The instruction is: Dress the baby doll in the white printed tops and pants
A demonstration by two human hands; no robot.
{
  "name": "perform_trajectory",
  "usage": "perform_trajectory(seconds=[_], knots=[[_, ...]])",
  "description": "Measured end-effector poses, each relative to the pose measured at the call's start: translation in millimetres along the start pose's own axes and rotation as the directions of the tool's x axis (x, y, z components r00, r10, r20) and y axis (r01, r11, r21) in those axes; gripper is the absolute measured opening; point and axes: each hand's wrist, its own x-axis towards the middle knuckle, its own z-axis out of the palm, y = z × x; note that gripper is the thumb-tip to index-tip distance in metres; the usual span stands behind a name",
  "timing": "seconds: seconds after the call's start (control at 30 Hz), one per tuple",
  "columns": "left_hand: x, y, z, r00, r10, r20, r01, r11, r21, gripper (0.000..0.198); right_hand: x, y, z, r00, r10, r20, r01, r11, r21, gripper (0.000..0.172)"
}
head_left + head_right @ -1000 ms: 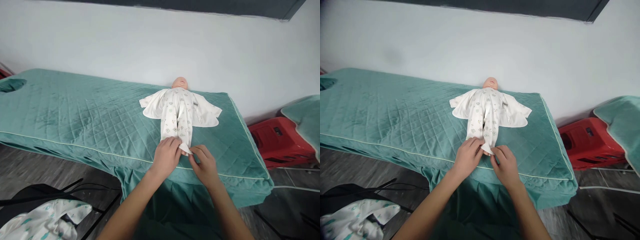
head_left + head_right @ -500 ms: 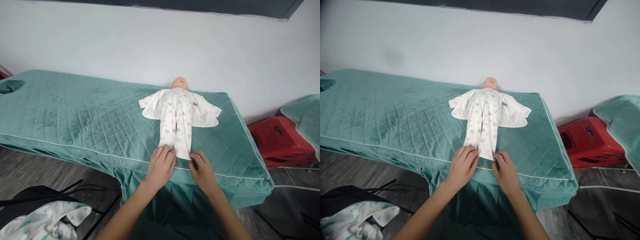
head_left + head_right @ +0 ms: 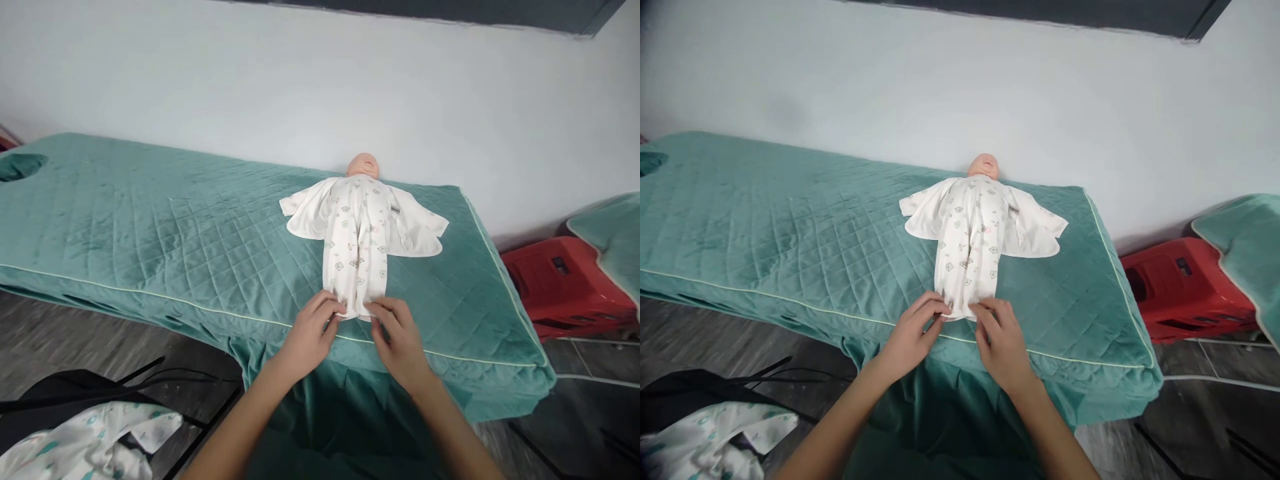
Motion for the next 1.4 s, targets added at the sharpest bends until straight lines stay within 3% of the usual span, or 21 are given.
perform_trajectory(seconds=[0.13, 0.27, 0.4, 0.53, 0.7, 0.8, 0.87, 1.0, 1.23, 1.3, 1.4], knots=[[-2, 6, -7.9, 0.999, 0.044, -0.001, -0.044, 0.997, -0.057, 0.018, 4, 3, -4, 0.996, -0.043, 0.082, 0.038, 0.997, 0.061, 0.038], [4, -7, -17.5, 0.999, 0.014, 0.042, -0.008, 0.990, -0.139, 0.013, 13, 9, -17, 0.986, -0.089, 0.143, 0.062, 0.981, 0.183, 0.027], [33, -40, -29.1, 0.988, -0.106, -0.114, 0.088, 0.984, -0.155, 0.011, 38, 25, -26, 0.995, -0.003, 0.102, -0.024, 0.964, 0.266, 0.016], [103, -73, -39.4, 0.957, -0.077, -0.279, 0.063, 0.996, -0.058, 0.013, 100, 59, -22, 0.987, 0.158, -0.006, -0.150, 0.946, 0.288, 0.008], [230, -107, -47.7, 0.926, 0.016, -0.377, -0.001, 0.999, 0.042, 0.015, 220, 123, -2, 0.949, 0.273, -0.157, -0.226, 0.937, 0.266, 0.014], [287, -124, -49.2, 0.947, -0.007, -0.320, 0.044, 0.993, 0.108, 0.011, 277, 155, 12, 0.937, 0.324, -0.133, -0.282, 0.923, 0.263, 0.018], [306, -134, -49.1, 0.972, -0.027, -0.232, 0.052, 0.993, 0.103, 0.008, 297, 170, 18, 0.940, 0.336, -0.055, -0.310, 0.912, 0.268, 0.019], [310, -146, -50.8, 0.996, 0.018, -0.091, -0.017, 1.000, 0.015, 0.014, 301, 184, 22, 0.945, 0.313, 0.099, -0.328, 0.896, 0.300, 0.028], [304, -139, -62.8, 0.993, -0.035, 0.109, 0.031, 0.999, 0.035, 0.025, 288, 198, 13, 0.960, 0.207, 0.187, -0.263, 0.899, 0.351, 0.041], [305, -140, -63.3, 0.992, 0.006, 0.125, -0.008, 1.000, 0.014, 0.025, 287, 201, 10, 0.953, 0.180, 0.242, -0.265, 0.883, 0.387, 0.041], [309, -145, -58.7, 0.998, 0.038, 0.048, -0.039, 0.999, 0.015, 0.023, 287, 206, 8, 0.952, 0.165, 0.259, -0.262, 0.877, 0.403, 0.038]])
